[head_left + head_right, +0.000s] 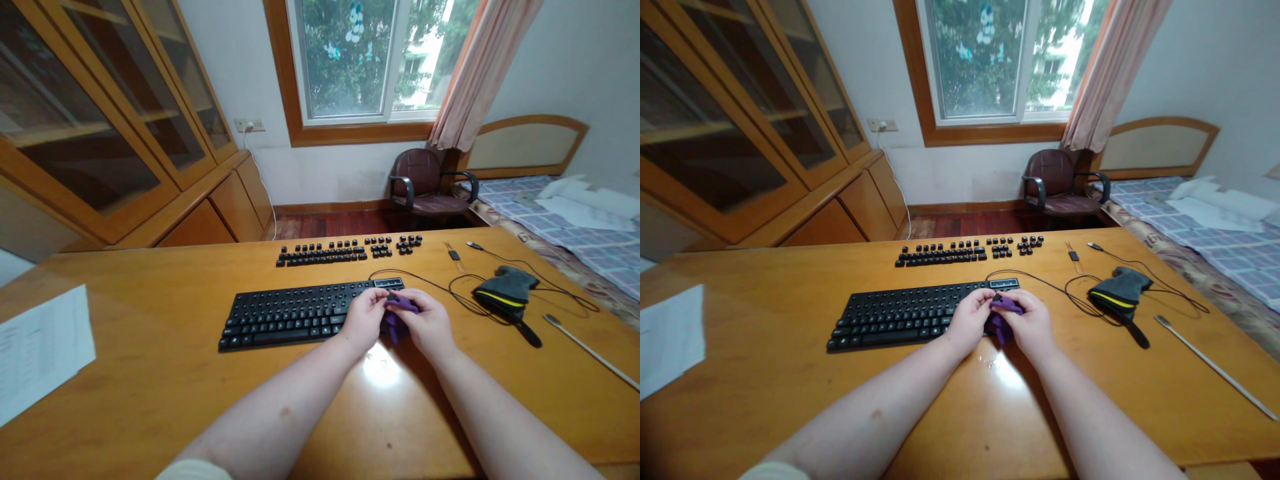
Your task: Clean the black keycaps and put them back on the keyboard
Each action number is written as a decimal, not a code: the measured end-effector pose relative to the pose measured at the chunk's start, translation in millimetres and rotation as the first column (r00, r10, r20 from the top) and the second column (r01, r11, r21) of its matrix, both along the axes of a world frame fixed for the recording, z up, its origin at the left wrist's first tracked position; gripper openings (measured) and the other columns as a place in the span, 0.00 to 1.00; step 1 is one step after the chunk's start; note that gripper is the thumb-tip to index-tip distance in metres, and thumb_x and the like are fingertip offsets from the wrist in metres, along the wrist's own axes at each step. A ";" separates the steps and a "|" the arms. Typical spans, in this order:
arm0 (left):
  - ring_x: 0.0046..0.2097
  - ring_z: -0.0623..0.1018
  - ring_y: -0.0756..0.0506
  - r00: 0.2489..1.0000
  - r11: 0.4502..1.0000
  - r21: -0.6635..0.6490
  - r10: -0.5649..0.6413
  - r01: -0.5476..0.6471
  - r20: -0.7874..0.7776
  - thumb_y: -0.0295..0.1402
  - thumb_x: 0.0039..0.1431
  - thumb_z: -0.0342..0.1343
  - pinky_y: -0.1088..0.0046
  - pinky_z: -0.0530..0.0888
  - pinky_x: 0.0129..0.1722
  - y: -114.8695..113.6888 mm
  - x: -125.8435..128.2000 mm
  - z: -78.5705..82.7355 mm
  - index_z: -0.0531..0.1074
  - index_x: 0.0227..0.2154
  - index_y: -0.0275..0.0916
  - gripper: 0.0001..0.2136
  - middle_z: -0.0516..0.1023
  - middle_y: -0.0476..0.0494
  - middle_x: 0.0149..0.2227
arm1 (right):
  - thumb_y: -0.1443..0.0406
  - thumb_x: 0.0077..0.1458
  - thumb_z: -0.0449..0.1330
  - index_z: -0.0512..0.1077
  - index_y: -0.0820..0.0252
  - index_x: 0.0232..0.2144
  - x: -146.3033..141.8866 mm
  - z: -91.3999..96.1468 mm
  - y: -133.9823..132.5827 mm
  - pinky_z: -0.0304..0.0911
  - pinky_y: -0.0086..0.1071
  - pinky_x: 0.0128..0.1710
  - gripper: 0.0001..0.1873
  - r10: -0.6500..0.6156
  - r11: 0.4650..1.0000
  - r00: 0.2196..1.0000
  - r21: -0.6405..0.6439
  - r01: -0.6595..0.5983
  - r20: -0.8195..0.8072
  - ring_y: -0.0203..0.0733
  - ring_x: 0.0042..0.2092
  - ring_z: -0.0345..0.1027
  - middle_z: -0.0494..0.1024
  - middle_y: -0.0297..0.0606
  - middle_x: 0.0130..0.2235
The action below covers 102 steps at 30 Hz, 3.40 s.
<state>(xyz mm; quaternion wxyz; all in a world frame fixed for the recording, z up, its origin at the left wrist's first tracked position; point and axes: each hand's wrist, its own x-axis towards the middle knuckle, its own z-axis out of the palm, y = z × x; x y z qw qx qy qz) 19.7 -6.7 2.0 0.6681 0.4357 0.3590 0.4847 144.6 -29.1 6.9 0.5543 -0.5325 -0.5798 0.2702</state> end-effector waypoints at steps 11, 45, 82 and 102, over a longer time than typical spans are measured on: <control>0.33 0.72 0.49 0.858 0.914 -0.146 -0.289 0.380 0.425 0.34 0.43 0.64 0.71 0.66 0.41 -1.1 -4.7 9.7 0.73 0.30 0.32 0.13 0.75 0.42 0.30 | 0.66 0.43 0.63 0.77 0.55 0.27 13.4 6.1 3.3 0.66 0.34 0.36 0.05 0.133 0.991 0.988 0.026 -0.132 -0.072 0.40 0.34 0.70 0.77 0.37 0.30; 0.33 0.73 0.52 0.975 0.998 -0.044 -0.025 0.036 0.221 0.34 0.39 0.66 0.71 0.68 0.43 2.3 -3.4 5.1 0.69 0.28 0.36 0.13 0.73 0.51 0.29 | 0.62 0.42 0.63 0.72 0.58 0.39 19.7 11.7 -3.4 0.64 0.33 0.29 0.18 0.025 1.000 0.997 -0.014 -0.024 0.076 0.38 0.27 0.66 0.73 0.34 0.26; 0.57 0.60 0.35 0.311 0.703 0.568 0.476 0.428 -0.823 0.41 0.52 0.54 0.52 0.51 0.58 -7.4 -12.2 -4.8 0.65 0.50 0.37 0.23 0.64 0.33 0.54 | 0.61 0.48 0.58 0.77 0.54 0.37 50.8 -5.1 33.2 0.63 0.39 0.45 0.13 0.212 0.925 0.852 -0.379 -0.017 0.478 0.47 0.42 0.72 0.79 0.37 0.39; 0.60 0.56 0.38 0.139 0.726 0.493 0.492 0.480 -0.860 0.47 0.56 0.45 0.54 0.51 0.59 -7.2 -12.3 -5.9 0.60 0.54 0.38 0.26 0.59 0.36 0.58 | 0.59 0.49 0.56 0.76 0.53 0.39 44.4 0.6 30.6 0.63 0.34 0.43 0.14 0.186 0.921 0.776 -0.382 0.077 0.603 0.45 0.42 0.72 0.79 0.36 0.40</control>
